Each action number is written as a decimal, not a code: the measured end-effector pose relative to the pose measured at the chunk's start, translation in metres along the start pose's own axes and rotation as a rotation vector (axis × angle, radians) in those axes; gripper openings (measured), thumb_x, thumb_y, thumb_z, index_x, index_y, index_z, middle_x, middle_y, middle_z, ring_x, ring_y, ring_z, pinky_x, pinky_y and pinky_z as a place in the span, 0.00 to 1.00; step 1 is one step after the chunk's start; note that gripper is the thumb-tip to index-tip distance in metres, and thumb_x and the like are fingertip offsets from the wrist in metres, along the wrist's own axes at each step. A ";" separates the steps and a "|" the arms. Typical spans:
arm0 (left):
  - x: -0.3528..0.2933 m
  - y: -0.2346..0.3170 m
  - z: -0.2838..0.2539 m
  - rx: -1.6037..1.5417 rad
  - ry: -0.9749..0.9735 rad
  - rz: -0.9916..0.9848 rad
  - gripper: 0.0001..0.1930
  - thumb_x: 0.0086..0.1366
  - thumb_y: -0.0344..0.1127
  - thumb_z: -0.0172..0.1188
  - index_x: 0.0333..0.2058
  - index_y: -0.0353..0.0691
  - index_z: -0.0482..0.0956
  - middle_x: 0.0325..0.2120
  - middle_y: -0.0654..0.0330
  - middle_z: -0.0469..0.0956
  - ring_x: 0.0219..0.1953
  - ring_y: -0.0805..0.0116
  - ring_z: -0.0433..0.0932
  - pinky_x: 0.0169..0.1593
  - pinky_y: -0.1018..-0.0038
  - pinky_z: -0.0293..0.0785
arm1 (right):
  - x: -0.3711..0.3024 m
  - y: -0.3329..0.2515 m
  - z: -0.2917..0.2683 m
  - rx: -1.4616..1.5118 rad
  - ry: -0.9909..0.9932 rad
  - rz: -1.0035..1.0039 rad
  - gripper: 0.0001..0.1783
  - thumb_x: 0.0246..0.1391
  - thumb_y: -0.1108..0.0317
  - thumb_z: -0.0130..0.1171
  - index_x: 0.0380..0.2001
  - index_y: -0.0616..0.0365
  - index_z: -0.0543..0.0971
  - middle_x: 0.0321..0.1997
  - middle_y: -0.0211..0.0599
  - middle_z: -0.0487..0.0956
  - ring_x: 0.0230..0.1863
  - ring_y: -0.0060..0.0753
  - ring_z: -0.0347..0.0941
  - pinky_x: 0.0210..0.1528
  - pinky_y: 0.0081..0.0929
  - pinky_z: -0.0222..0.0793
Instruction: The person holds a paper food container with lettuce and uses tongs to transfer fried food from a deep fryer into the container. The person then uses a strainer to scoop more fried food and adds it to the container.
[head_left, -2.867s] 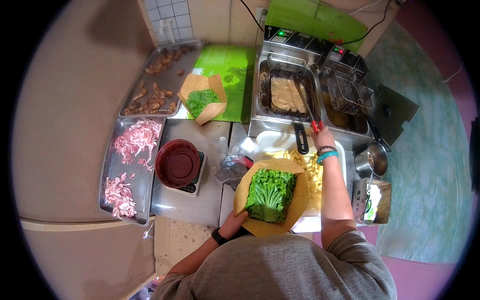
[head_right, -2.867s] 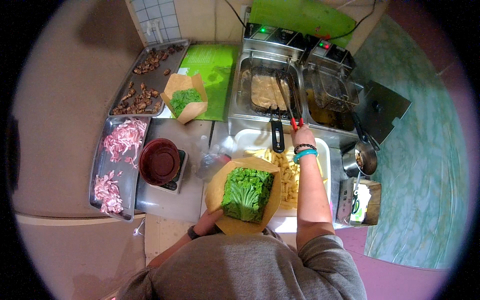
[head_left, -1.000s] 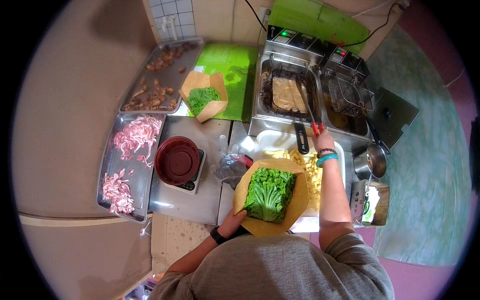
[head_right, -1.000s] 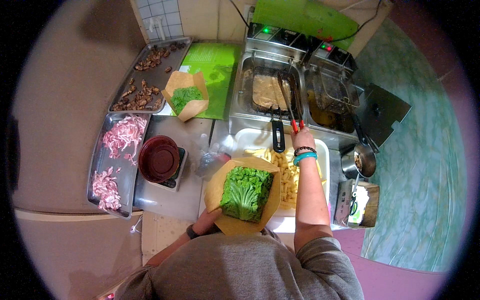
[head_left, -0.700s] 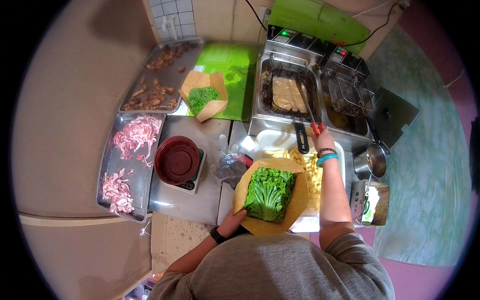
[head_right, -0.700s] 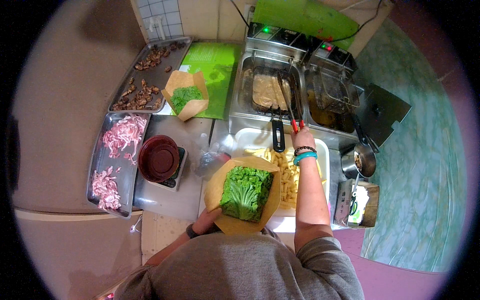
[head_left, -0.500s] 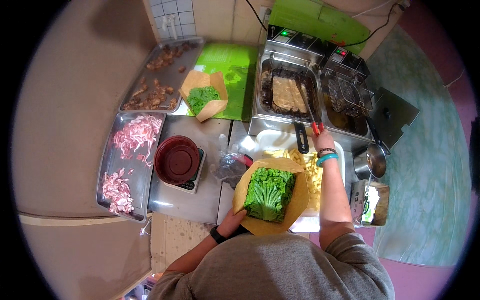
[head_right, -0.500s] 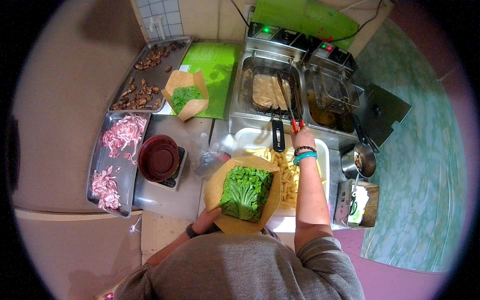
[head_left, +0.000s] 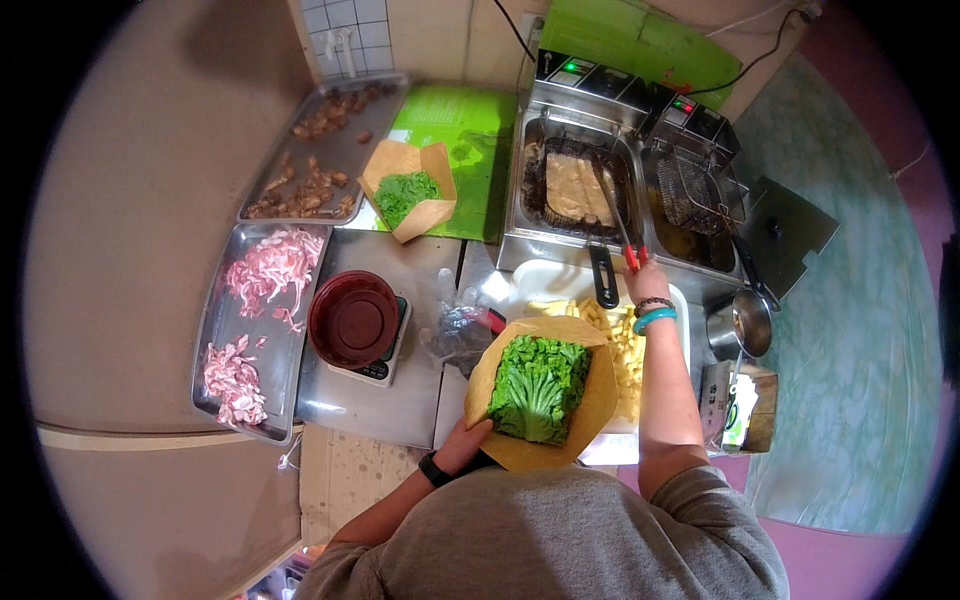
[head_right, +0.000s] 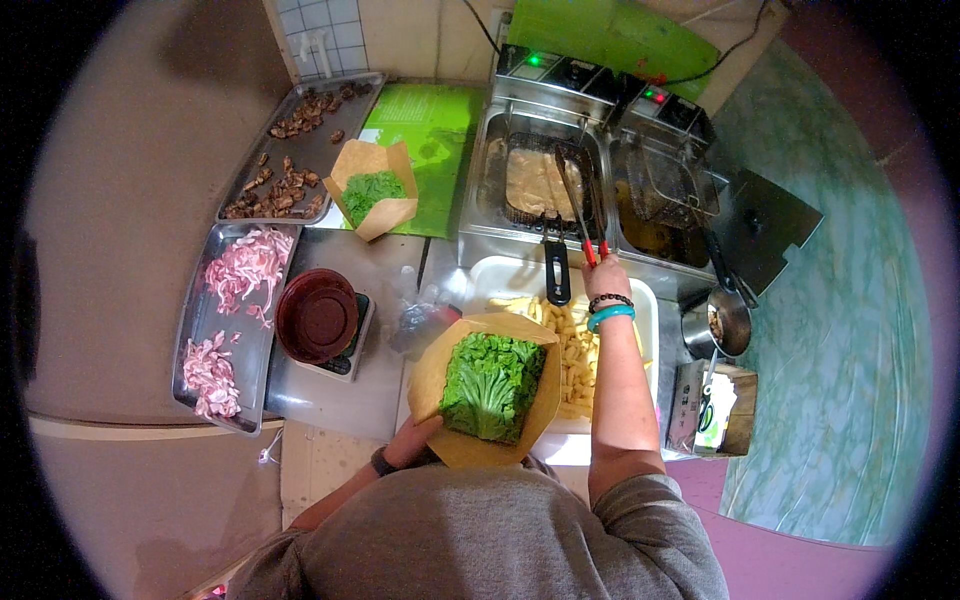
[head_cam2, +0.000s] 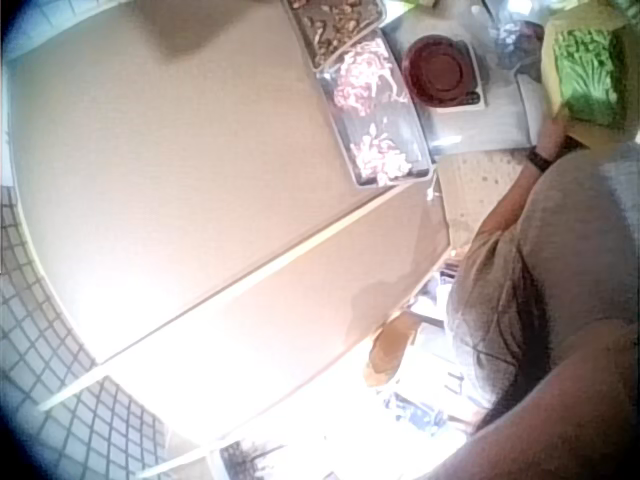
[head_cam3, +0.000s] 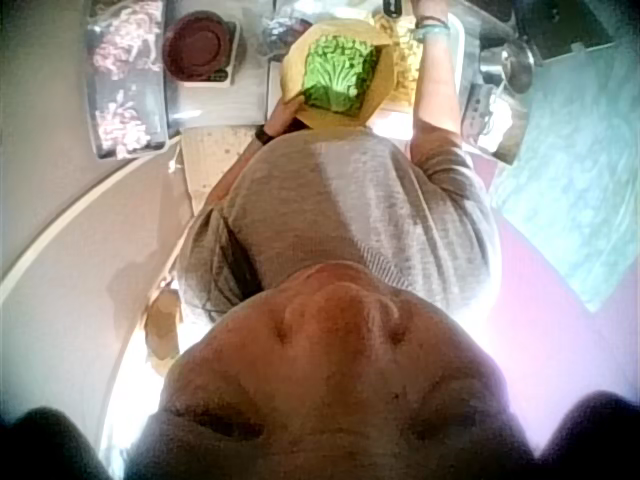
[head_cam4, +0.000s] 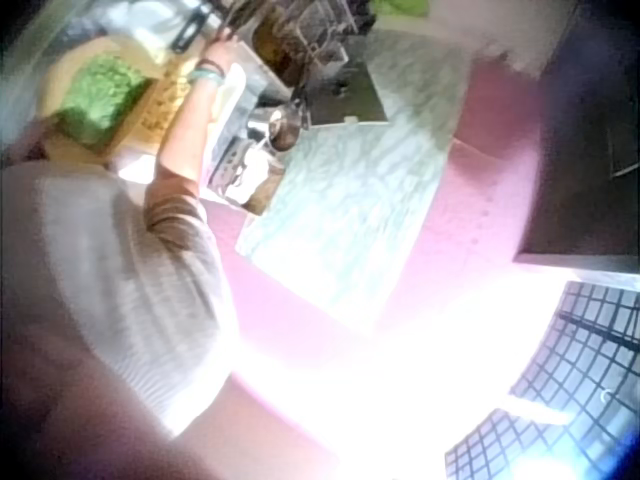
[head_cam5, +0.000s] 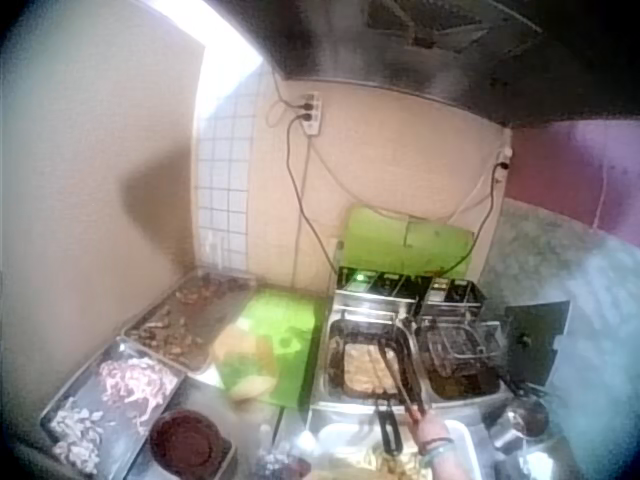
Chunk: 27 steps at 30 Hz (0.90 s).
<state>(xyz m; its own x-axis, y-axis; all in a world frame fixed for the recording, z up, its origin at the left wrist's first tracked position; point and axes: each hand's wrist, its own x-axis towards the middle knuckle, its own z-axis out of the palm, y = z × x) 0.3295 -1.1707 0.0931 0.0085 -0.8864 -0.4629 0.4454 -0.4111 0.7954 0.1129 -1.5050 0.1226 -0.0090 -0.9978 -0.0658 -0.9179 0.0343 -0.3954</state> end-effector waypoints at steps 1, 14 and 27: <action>0.000 0.000 0.000 -0.001 0.005 -0.003 0.21 0.59 0.33 0.46 0.50 0.32 0.59 0.43 0.60 0.66 0.43 0.72 0.65 0.46 0.75 0.63 | 0.000 0.000 0.000 0.002 -0.001 0.001 0.26 0.45 0.54 0.52 0.39 0.65 0.65 0.33 0.56 0.74 0.38 0.52 0.71 0.40 0.40 0.67; 0.003 -0.008 -0.005 0.028 0.016 0.019 0.20 0.58 0.34 0.46 0.49 0.31 0.60 0.41 0.60 0.67 0.41 0.73 0.66 0.44 0.76 0.64 | -0.001 -0.001 0.000 0.012 -0.001 0.014 0.25 0.45 0.54 0.52 0.38 0.66 0.65 0.33 0.57 0.74 0.38 0.52 0.71 0.40 0.40 0.67; 0.002 -0.008 -0.004 0.027 0.014 0.023 0.20 0.58 0.34 0.46 0.48 0.31 0.60 0.41 0.60 0.67 0.42 0.73 0.66 0.45 0.76 0.64 | 0.003 0.005 0.008 0.026 0.036 0.019 0.29 0.43 0.53 0.53 0.43 0.64 0.65 0.31 0.57 0.74 0.35 0.53 0.71 0.38 0.42 0.67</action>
<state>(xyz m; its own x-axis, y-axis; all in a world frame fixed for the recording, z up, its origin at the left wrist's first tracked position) 0.3301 -1.1682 0.0843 0.0311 -0.8927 -0.4495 0.4204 -0.3963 0.8162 0.1115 -1.5076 0.1133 -0.0414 -0.9983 -0.0409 -0.9066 0.0547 -0.4184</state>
